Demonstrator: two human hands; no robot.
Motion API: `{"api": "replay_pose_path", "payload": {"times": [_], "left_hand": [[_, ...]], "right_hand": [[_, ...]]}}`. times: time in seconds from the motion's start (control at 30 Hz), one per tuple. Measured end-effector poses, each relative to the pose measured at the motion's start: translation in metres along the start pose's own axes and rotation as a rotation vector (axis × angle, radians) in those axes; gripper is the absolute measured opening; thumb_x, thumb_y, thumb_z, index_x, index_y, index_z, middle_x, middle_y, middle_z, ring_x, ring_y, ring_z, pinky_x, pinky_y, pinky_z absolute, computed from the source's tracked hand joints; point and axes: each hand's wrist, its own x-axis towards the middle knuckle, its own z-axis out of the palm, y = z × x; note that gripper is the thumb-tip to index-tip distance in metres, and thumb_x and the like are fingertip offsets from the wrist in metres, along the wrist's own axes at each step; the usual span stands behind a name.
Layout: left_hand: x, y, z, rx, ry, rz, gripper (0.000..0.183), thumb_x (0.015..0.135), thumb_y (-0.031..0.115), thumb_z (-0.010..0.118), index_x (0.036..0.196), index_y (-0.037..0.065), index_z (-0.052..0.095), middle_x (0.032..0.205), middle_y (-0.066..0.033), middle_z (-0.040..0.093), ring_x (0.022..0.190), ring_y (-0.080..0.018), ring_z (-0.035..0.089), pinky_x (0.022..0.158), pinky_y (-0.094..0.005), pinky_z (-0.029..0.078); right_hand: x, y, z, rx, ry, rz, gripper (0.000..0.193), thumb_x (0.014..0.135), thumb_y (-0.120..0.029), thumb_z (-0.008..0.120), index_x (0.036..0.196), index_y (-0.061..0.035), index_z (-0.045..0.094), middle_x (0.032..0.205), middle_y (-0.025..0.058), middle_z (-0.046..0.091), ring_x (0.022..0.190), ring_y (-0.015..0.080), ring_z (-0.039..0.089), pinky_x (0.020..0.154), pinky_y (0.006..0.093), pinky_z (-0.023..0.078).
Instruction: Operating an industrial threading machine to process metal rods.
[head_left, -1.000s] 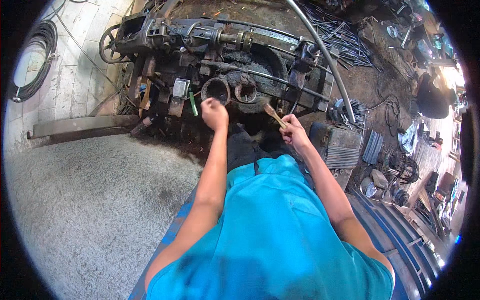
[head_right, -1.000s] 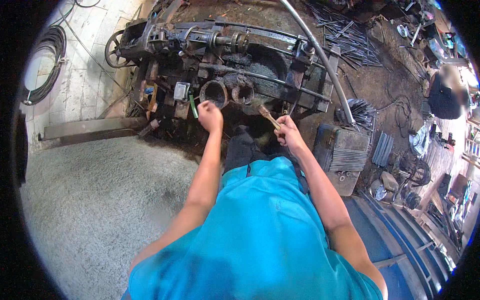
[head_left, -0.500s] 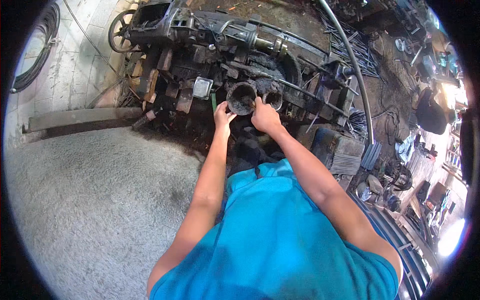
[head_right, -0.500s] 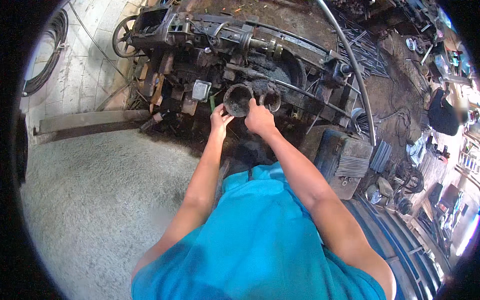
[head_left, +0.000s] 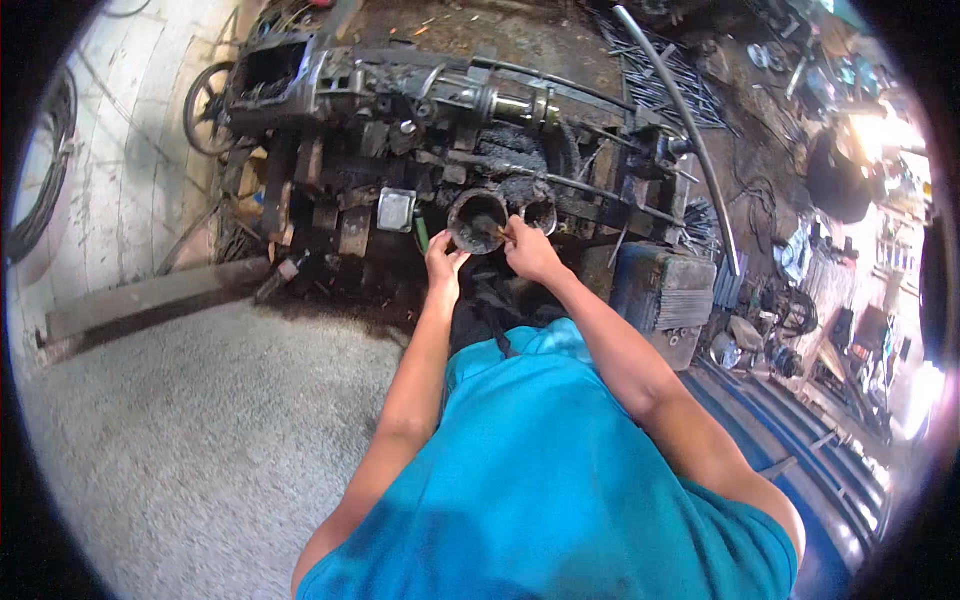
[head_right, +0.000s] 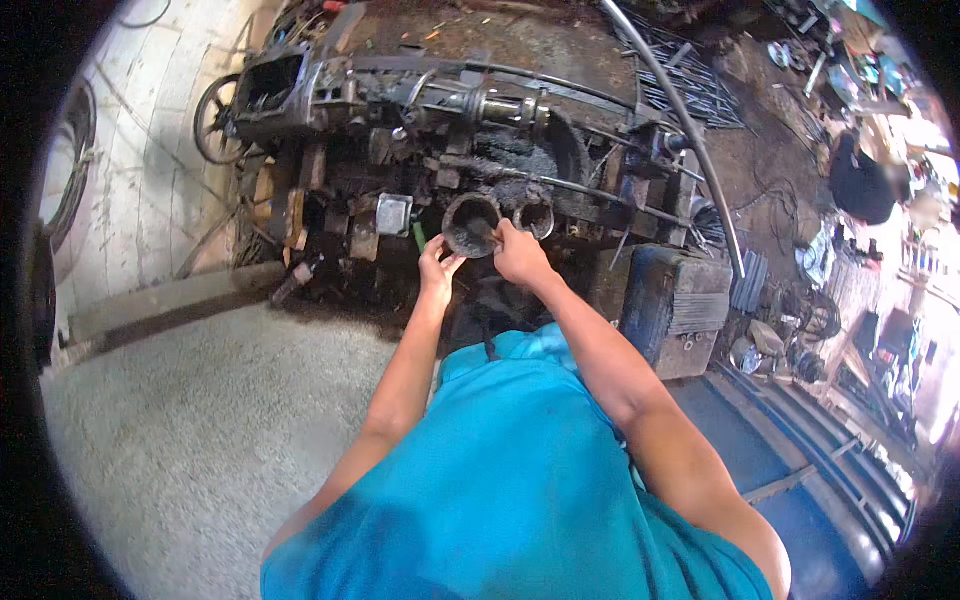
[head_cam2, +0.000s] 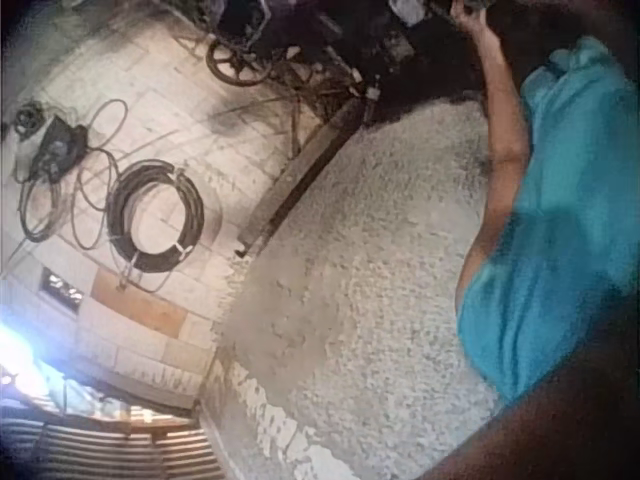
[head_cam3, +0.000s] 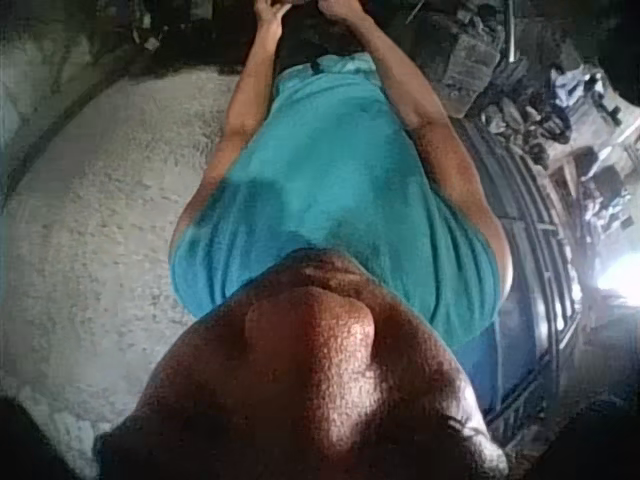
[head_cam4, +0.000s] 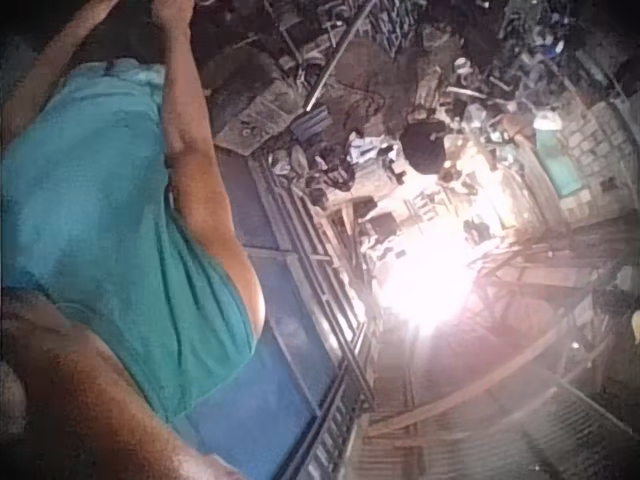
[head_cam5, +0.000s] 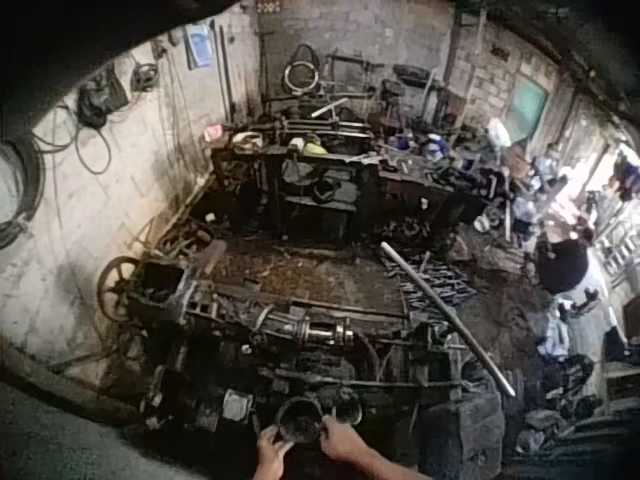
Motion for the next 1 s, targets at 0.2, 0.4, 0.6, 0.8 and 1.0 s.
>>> {"api": "replay_pose_path", "payload": {"times": [0.2, 0.4, 0.6, 0.8, 1.0], "left_hand": [[0.003, 0.021, 0.009, 0.815, 0.202, 0.422, 0.019, 0.088, 0.014, 0.057, 0.101, 0.002, 0.059, 0.096, -0.0086, 0.061, 0.091, -0.0168, 0.057, 0.077, -0.0314, 0.048], [-0.041, 0.059, 0.095, 0.864, 0.088, 0.763, 0.033, 0.086, 0.005, 0.060, 0.116, -0.002, 0.051, 0.118, -0.0157, 0.057, 0.098, -0.0198, 0.059, 0.085, -0.0322, 0.047], [-0.043, 0.055, 0.143, 0.909, -0.019, 0.783, 0.030, 0.086, 0.002, 0.061, 0.115, -0.002, 0.054, 0.115, -0.0143, 0.061, 0.093, -0.0216, 0.065, 0.083, -0.0318, 0.050], [-0.053, 0.055, 0.146, 0.927, -0.029, 0.752, 0.028, 0.086, 0.003, 0.060, 0.114, -0.002, 0.055, 0.112, -0.0145, 0.064, 0.102, -0.0237, 0.063, 0.091, -0.0328, 0.047], [-0.045, 0.065, 0.121, 0.974, 0.017, 0.726, 0.030, 0.087, 0.003, 0.059, 0.115, -0.002, 0.054, 0.114, -0.0151, 0.063, 0.106, -0.0233, 0.061, 0.093, -0.0325, 0.045]], "right_hand": [[-0.034, -0.005, -0.089, 0.306, 0.370, 0.033, 0.020, 0.087, -0.009, 0.057, 0.106, -0.0030, 0.053, 0.083, 0.0230, 0.065, 0.079, 0.0379, 0.066, 0.070, 0.0404, 0.050], [-0.017, 0.037, -0.142, 0.330, 0.695, 0.145, 0.016, 0.088, -0.007, 0.054, 0.103, -0.0032, 0.052, 0.081, 0.0222, 0.064, 0.075, 0.0322, 0.066, 0.069, 0.0382, 0.049], [0.009, 0.041, -0.145, 0.303, 0.709, 0.234, 0.024, 0.085, -0.013, 0.052, 0.108, -0.0061, 0.050, 0.094, 0.0269, 0.064, 0.094, 0.0468, 0.061, 0.083, 0.0513, 0.047], [0.035, 0.021, -0.131, 0.343, 0.525, 0.269, 0.027, 0.087, -0.018, 0.052, 0.113, -0.0121, 0.049, 0.105, 0.0282, 0.059, 0.100, 0.0479, 0.057, 0.087, 0.0548, 0.045], [0.019, 0.036, -0.138, 0.469, 0.719, 0.047, 0.020, 0.085, -0.010, 0.055, 0.105, -0.0065, 0.053, 0.087, 0.0256, 0.065, 0.089, 0.0444, 0.064, 0.076, 0.0502, 0.049]]}}
